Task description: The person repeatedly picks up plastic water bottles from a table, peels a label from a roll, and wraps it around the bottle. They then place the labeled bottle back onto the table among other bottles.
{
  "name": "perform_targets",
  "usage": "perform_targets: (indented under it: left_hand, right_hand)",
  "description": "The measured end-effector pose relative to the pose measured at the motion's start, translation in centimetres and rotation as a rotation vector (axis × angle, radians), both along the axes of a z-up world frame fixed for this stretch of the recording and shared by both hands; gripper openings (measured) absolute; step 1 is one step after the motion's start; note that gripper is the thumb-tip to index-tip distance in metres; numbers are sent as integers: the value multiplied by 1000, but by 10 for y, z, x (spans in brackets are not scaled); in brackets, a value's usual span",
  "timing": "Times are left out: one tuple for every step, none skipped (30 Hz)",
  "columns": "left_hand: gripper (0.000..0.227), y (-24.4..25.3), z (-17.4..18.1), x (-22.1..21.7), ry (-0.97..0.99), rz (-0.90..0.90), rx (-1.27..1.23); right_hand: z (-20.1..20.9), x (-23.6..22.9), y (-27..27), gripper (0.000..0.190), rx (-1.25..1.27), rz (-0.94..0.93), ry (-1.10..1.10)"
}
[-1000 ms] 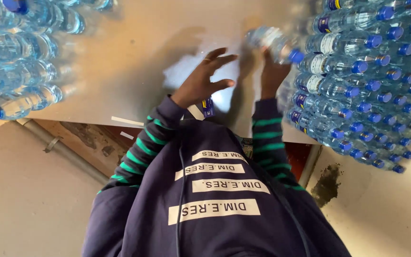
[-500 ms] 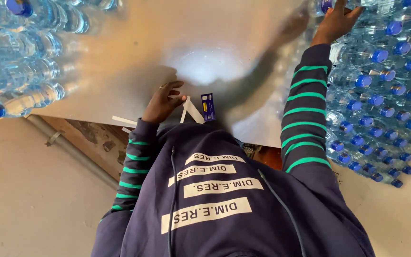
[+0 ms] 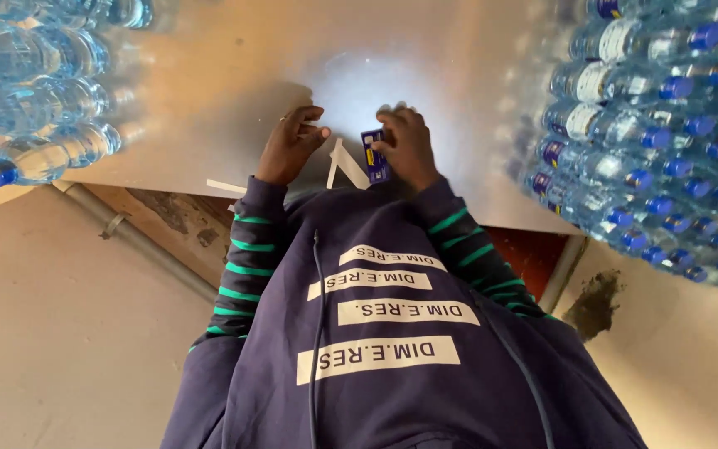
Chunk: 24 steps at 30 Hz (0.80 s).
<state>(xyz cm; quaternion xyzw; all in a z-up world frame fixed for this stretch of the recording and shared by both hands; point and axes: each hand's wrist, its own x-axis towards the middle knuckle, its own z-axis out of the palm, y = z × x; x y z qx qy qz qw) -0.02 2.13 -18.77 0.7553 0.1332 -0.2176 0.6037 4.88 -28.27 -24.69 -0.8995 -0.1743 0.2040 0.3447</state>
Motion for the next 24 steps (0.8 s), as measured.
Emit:
perform_targets:
  left_hand:
    - [52,-1,1,-1,-12,2,-45]
    - [51,-2,1,2,-32,6,-88]
    - [51,-4,3,-1,-39,-4,-88]
    - [50,-6,5,0,-59,-21,-67]
    - [48,-6,6,2,-79,-38,-46]
    - [48,-7,4,2,-96,-34,-43]
    - [49,-8,0,3,-98,-30,-55]
    - [50,-10,-3,-2,-90,-22,-71]
    - [50,-10,-4,0,-98,-15,-71]
    - [52,-11,-6,-1,-101,-18,-57]
    - [53,-12,-8,-2,-105,-21,-42]
    - [53,-16,-6,-1,-107,-13,-44]
    - [51,-19,-4,0,-142,-26,-61]
    - [48,-23,-2,4,-182,-40,-77]
    - [48,-30,-1,6,-189,-33,-78]
    - [45,-36,0,9,-222,-64,-106]
    - [41,-42,2,13,-256,-95,-132]
    - [41,-47,13,16,-261,-91,-130]
    - [36,-52,24,20,-295,-121,-219]
    - [32,-57,35,24,-331,-153,-306]
    - [32,-62,37,23,-337,-152,-302]
    - [29,-67,39,22,-307,-158,-369]
    - [27,-72,41,22,-277,-163,-435]
    - [27,-76,41,23,-284,-169,-433]
  right_hand:
    - [2,-8,9,49,-113,2,-38]
    - [3,-11,18,39,-224,4,-83]
    - [-6,-16,14,39,-224,-6,-89]
    - [-15,-14,10,25,-192,23,-145]
    - [-24,-11,8,18,-160,53,-201]
    - [-20,-10,5,18,-157,56,-218]
    - [-18,-9,4,15,-153,61,-272]
    - [-14,-15,0,16,-151,71,-316]
    - [3,-10,0,16,-151,79,-324]
    - [21,-8,-1,13,-85,65,-272]
    - [39,-6,-2,20,-19,52,-220]
    - [46,-7,-5,20,-21,61,-222]
    - [53,-7,-9,17,29,21,-214]
    - [60,-5,-13,15,80,-19,-211]
    - [77,-8,-12,15,78,-11,-216]
    - [94,-10,-9,14,98,-67,-133]
    - [111,-12,-7,16,117,-123,-50]
    - [122,-12,-4,16,119,-117,-54]
    - [133,-12,-2,15,231,-132,27]
    - [144,-12,1,15,345,-147,108]
    - [156,-12,6,15,348,-143,102]
    - [168,-13,12,11,461,-162,99]
    - [180,-13,17,8,573,-180,96]
    - [181,-13,21,8,576,-181,87]
